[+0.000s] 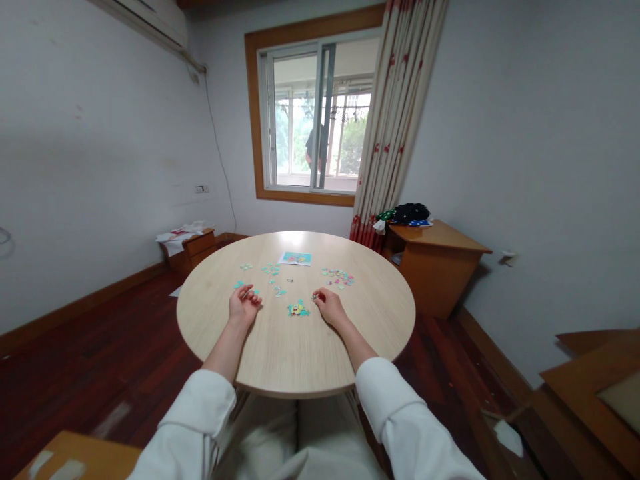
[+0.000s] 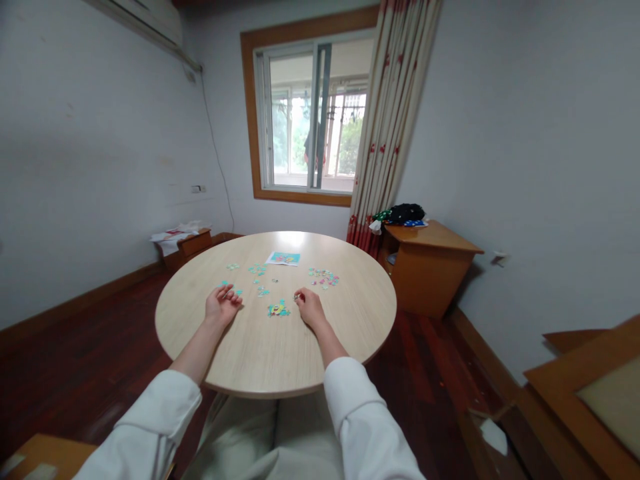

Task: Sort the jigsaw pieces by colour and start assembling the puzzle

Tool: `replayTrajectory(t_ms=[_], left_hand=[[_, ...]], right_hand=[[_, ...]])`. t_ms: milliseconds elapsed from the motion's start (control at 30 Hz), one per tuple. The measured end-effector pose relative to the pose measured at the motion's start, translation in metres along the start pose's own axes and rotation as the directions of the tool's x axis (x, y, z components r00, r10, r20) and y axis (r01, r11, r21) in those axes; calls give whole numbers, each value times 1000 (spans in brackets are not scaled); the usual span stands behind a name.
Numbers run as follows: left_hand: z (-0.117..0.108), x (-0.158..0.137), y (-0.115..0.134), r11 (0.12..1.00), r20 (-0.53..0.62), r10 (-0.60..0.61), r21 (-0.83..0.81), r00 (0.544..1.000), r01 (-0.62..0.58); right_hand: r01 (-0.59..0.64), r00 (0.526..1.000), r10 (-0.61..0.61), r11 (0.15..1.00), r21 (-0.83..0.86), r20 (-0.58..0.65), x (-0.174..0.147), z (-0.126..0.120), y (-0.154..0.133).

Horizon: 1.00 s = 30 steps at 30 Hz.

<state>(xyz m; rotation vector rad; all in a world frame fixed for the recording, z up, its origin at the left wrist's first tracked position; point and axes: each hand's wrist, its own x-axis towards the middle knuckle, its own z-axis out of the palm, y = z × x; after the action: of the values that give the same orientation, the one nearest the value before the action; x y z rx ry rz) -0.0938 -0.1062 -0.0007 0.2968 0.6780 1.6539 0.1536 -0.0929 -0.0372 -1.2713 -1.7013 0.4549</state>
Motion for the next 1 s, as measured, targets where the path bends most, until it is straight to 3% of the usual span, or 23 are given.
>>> replayTrajectory(t_ms=[367, 700, 1000], left_hand=[[-1, 2, -1, 1000, -7, 2, 2, 1000, -2], [-3, 10, -10, 991, 77, 75, 105, 994, -83], [-6, 11, -10, 979, 52, 117, 160, 992, -124]], right_hand=[[-44, 994, 63, 978, 205, -87, 2, 2, 4], [-139, 956, 252, 840, 524, -151, 6, -6, 11], [-163, 947, 293, 790, 591, -130, 5, -7, 10]])
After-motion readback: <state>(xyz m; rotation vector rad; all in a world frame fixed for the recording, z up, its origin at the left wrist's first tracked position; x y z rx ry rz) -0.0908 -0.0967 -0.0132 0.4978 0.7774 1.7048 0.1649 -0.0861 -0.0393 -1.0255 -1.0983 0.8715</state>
